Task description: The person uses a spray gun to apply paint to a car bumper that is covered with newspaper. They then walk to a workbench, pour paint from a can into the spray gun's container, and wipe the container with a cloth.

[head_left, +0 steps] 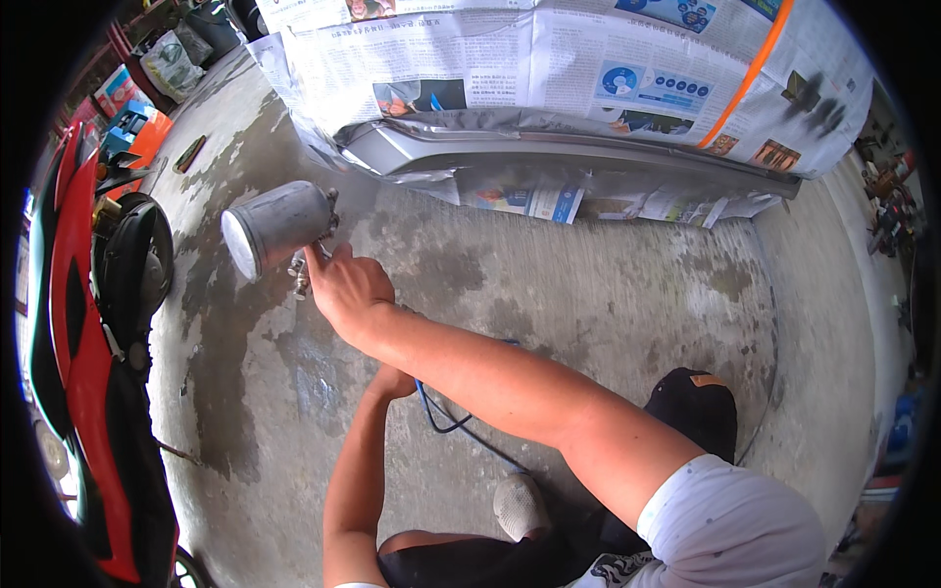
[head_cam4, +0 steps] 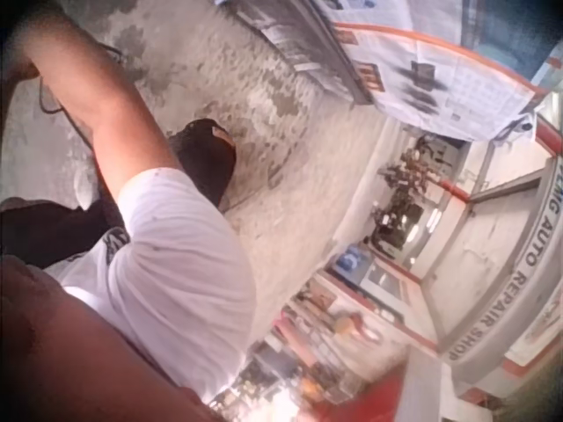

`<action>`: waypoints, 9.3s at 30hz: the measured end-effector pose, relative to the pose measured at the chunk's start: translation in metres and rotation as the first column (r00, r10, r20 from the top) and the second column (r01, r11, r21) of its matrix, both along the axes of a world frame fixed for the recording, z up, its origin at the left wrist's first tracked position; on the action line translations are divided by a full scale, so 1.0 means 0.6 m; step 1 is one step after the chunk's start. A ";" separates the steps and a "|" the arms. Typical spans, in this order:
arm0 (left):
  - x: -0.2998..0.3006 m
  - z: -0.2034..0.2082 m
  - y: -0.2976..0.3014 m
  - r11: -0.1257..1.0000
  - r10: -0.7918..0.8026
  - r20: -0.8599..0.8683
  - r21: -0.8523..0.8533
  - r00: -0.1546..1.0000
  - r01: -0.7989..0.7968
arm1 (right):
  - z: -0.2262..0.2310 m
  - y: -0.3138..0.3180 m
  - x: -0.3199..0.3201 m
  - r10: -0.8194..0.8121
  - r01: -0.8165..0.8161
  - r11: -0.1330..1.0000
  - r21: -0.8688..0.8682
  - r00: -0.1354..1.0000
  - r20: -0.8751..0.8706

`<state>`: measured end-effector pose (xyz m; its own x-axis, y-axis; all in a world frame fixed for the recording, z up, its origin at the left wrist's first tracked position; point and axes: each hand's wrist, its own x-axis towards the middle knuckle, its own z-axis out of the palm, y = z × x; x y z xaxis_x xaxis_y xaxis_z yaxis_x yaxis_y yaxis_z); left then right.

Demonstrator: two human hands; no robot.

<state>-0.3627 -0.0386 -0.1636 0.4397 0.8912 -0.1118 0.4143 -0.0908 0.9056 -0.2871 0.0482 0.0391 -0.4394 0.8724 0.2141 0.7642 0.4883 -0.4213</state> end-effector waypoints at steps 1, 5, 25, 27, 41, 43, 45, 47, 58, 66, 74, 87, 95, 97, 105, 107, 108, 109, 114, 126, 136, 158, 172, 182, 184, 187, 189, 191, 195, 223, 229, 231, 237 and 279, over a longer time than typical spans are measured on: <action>0.001 0.005 0.003 1.000 0.001 -0.029 -0.022 1.000 -0.002 | 0.008 0.001 0.004 -0.022 0.022 1.000 0.014 1.000 0.002; 0.008 0.012 0.000 1.000 0.013 0.020 -0.024 1.000 -0.013 | 0.026 -0.002 0.010 -0.045 0.044 0.998 0.038 0.999 0.011; 0.022 -0.040 0.010 0.965 0.048 0.240 -0.263 0.969 0.017 | 0.111 -0.052 0.086 -0.087 0.085 0.979 0.184 0.996 0.003; 0.019 -0.043 0.007 0.959 0.058 0.259 -0.282 0.964 0.018 | 0.105 -0.058 0.095 -0.070 0.071 0.988 0.136 0.997 -0.012; 0.027 -0.040 -0.018 0.989 -0.020 -0.005 -0.144 1.000 0.019 | -0.041 -0.088 0.183 0.010 -0.011 0.998 0.069 1.000 0.011; 0.040 -0.030 -0.017 0.999 -0.042 -0.210 -0.026 0.977 0.037 | -0.058 -0.087 0.211 -0.040 0.043 0.996 0.081 0.999 -0.034; 0.082 0.025 -0.015 0.984 -0.071 -0.397 0.124 0.915 0.130 | -0.092 -0.084 0.246 -0.126 0.141 0.968 0.209 0.988 -0.087; 0.094 0.061 -0.016 0.991 -0.089 -0.428 0.055 0.899 0.124 | -0.105 -0.088 0.257 -0.196 0.223 0.944 0.242 0.972 -0.131; 0.096 0.050 -0.014 0.996 -0.043 -0.334 0.059 0.942 0.067 | -0.181 -0.048 0.249 0.080 -0.067 0.989 0.132 0.992 -0.100; 0.035 0.055 0.033 0.610 0.712 0.320 0.159 0.625 -0.777 | -0.295 -0.055 0.328 -0.217 0.243 0.969 0.049 0.929 -0.300; -0.047 0.065 -0.018 0.454 0.856 0.274 0.005 0.438 -0.891 | -0.249 -0.053 0.330 -0.250 0.465 0.878 0.111 0.644 -0.723; -0.035 0.058 -0.012 0.461 0.866 0.215 0.004 0.451 -0.887 | -0.198 -0.033 0.298 -0.162 0.180 0.981 -0.067 0.593 -0.789; 0.048 0.035 0.080 0.557 0.806 0.292 -0.075 0.516 -0.827 | -0.227 -0.061 0.500 -0.296 0.411 0.907 -0.089 0.473 -0.830; 0.088 0.034 0.107 0.583 0.782 0.308 -0.056 0.542 -0.810 | -0.230 -0.070 0.554 -0.304 0.495 0.867 -0.061 0.429 -0.851; 0.184 0.024 0.144 0.718 0.674 0.341 -0.090 0.656 -0.690 | -0.184 -0.113 0.605 -0.539 0.649 0.729 -0.219 0.347 -0.768; 0.181 0.022 0.141 0.726 0.663 0.344 -0.081 0.665 -0.683 | -0.165 -0.122 0.554 -0.509 0.513 0.810 -0.283 0.378 -0.773; 0.181 0.023 0.139 0.727 0.665 0.334 -0.082 0.668 -0.682 | -0.164 -0.120 0.526 -0.452 0.482 0.846 -0.228 0.423 -0.786; 0.168 0.023 0.133 0.720 0.674 0.319 -0.078 0.667 -0.690 | -0.159 -0.123 0.493 -0.428 0.416 0.876 -0.245 0.432 -0.794; 0.105 0.033 0.093 0.675 0.715 0.294 -0.053 0.635 -0.735 | -0.126 -0.105 0.345 -0.283 0.267 0.950 -0.159 0.532 -0.798; -0.020 0.028 0.006 0.519 0.836 0.257 -0.085 0.484 -0.851 | 0.009 0.041 0.168 -0.243 0.180 0.964 -0.196 0.298 -0.923; 0.075 -0.001 0.099 0.620 0.758 0.310 -0.069 0.574 -0.782 | -0.041 -0.023 0.448 -0.237 0.369 0.925 -0.087 0.383 -0.893; 0.445 0.051 0.127 0.919 0.374 0.158 0.068 0.914 -0.388 | -0.106 -0.111 0.789 -0.534 0.540 0.797 -0.269 0.425 -0.731; 0.555 0.095 0.111 0.923 0.384 0.118 -0.043 0.916 -0.382 | -0.125 -0.047 1.133 -0.531 0.640 0.724 -0.259 0.277 -0.801; 0.898 0.354 0.009 0.930 -0.219 -0.101 0.279 0.971 0.239 | 0.000 -0.051 1.729 -0.844 0.949 0.275 -0.155 0.161 -0.512; 0.943 0.396 -0.013 0.949 -0.201 -0.067 0.234 0.977 0.211 | 0.034 -0.048 1.757 -0.859 0.975 0.222 -0.017 0.187 -0.477; 0.967 0.454 -0.066 0.993 -0.091 -0.054 0.074 0.994 0.094 | 0.103 -0.037 1.674 -0.827 0.823 0.467 -0.323 0.277 -0.490; 0.973 0.499 -0.089 0.992 -0.102 -0.102 0.068 0.990 0.109 | 0.195 -0.047 1.555 -0.860 0.700 0.474 -0.535 0.236 -0.453; 0.987 0.543 -0.101 0.977 -0.173 -0.129 0.105 0.977 0.186 | 0.217 -0.050 1.478 -0.843 0.536 0.518 -0.667 0.184 -0.506; 0.962 0.600 -0.138 0.970 -0.240 -0.170 -0.003 0.956 0.243 | 0.217 -0.053 1.295 -0.824 0.505 0.559 -0.657 0.250 -0.509; 1.625 0.657 -0.316 0.959 -0.220 -0.505 -0.266 0.834 0.092 | 0.169 -0.007 2.166 -0.732 0.381 0.573 -0.725 0.636 -0.244; 1.774 0.661 -0.160 0.989 0.051 -0.409 -0.108 0.911 -0.104 | 0.142 0.017 2.268 -0.781 0.237 0.503 -0.831 0.536 -0.320; 1.863 0.690 -0.090 0.968 0.103 -0.426 -0.167 0.899 -0.190 | 0.164 0.022 2.300 -0.824 0.370 0.567 -0.736 0.256 -0.506; 2.130 0.757 0.016 0.951 -0.093 -0.037 -0.301 0.995 0.077 | 0.375 -0.041 2.347 -0.792 0.504 0.384 -0.774 -0.251 -0.557; 3.868 1.017 0.028 0.556 -0.701 -0.409 0.201 0.584 0.807 | 0.819 -0.692 4.062 -0.038 0.632 -0.495 -0.596 -0.701 -0.712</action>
<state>1.9583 -0.0216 0.4467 0.9663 0.2369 -0.1005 0.2472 -0.7459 0.6184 2.1503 -0.3669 0.5303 0.7889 -0.6011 -0.1277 -0.0879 0.0953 -0.9916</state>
